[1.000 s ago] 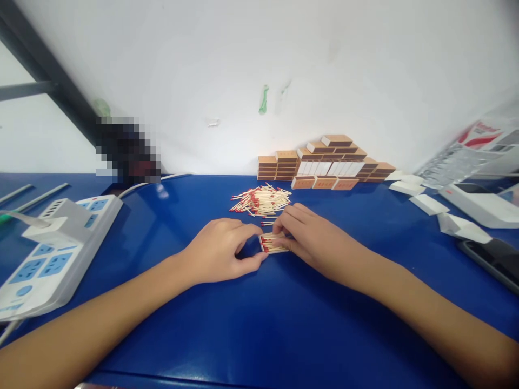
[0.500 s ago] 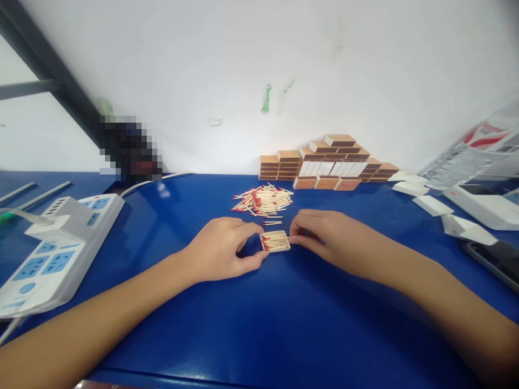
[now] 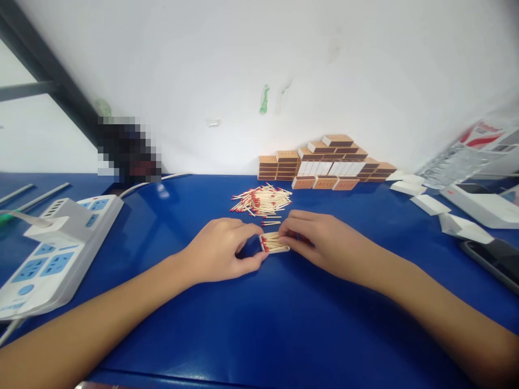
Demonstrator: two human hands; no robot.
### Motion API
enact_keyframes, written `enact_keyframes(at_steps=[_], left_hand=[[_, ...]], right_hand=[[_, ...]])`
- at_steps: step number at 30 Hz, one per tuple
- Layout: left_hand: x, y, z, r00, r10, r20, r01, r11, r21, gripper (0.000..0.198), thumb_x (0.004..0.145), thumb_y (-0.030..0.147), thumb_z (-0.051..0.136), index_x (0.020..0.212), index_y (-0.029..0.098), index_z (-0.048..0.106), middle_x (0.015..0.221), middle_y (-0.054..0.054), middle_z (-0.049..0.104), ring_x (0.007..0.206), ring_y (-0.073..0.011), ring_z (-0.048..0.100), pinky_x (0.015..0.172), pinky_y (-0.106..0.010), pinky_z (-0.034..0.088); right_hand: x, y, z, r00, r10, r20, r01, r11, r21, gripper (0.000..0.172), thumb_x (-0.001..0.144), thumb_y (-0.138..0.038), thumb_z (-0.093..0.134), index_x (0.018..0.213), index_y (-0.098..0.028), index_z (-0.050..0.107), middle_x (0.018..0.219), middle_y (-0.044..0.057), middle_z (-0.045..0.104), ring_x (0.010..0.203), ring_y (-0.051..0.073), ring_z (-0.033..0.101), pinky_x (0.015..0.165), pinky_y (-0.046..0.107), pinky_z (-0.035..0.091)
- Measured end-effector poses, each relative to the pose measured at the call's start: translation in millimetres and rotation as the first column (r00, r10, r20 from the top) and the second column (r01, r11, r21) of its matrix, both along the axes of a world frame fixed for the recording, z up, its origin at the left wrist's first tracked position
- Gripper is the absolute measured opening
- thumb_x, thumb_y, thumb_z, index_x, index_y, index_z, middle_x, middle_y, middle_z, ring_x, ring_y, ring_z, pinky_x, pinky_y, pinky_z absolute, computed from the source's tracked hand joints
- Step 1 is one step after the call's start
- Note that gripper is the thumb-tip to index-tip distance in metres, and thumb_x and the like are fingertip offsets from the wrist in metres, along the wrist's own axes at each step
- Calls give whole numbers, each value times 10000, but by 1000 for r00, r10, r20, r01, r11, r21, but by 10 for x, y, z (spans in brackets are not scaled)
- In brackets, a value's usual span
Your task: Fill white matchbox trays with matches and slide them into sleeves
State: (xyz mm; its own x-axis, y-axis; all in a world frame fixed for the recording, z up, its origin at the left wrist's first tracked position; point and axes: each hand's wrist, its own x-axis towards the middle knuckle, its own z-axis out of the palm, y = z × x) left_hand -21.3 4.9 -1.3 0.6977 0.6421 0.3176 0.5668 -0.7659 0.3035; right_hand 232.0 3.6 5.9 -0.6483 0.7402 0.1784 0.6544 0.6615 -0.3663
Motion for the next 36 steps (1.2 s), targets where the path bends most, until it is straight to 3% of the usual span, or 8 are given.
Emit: enact_keyframes(at_steps=[6, 14, 25, 31, 36], left_hand=[[21, -7, -4, 1000, -4, 12, 4, 1000, -1, 251, 908, 365, 675, 1073, 178, 708, 631, 46, 581, 593, -120, 545, 596, -258, 416], [26, -23, 1, 1000, -21, 0, 21, 1000, -12, 215, 909, 352, 662, 1043, 189, 707, 627, 47, 577, 595, -122, 543, 602, -263, 414], [32, -21, -19, 1000, -28, -9, 27, 999, -34, 206, 900, 347, 673, 1018, 183, 709, 630, 53, 568, 603, -123, 540, 601, -266, 401], [19, -12, -5, 1000, -18, -11, 18, 1000, -26, 248, 919, 378, 652, 1052, 179, 716, 624, 49, 560, 599, -127, 539, 605, -273, 415], [23, -17, -4, 1000, -30, 6, 30, 999, -14, 253, 910, 358, 673, 1081, 175, 713, 634, 52, 577, 601, -123, 548, 611, -271, 425]], right_hand=[[-48, -36, -7, 998, -40, -52, 40, 999, 1, 128, 1015, -209, 550, 932, -206, 648, 920, 35, 641, 773, 166, 595, 682, 305, 443], [-137, -101, -28, 989, -7, -145, -11, 993, -119, 109, 1021, -260, 571, 942, -216, 631, 986, 38, 628, 768, 141, 599, 674, 284, 464], [-174, -102, -55, 997, -8, -75, 2, 997, -71, 104, 1016, -241, 552, 931, -209, 601, 982, 34, 621, 705, 133, 568, 618, 284, 437], [-121, -96, 20, 997, -33, -64, 31, 999, -37, 103, 1013, -252, 552, 936, -202, 599, 996, 47, 625, 717, 141, 575, 629, 291, 434], [-27, 23, -18, 985, -56, -162, 47, 997, -59, 119, 1017, -265, 557, 931, -216, 623, 916, 25, 622, 765, 150, 578, 672, 284, 435]])
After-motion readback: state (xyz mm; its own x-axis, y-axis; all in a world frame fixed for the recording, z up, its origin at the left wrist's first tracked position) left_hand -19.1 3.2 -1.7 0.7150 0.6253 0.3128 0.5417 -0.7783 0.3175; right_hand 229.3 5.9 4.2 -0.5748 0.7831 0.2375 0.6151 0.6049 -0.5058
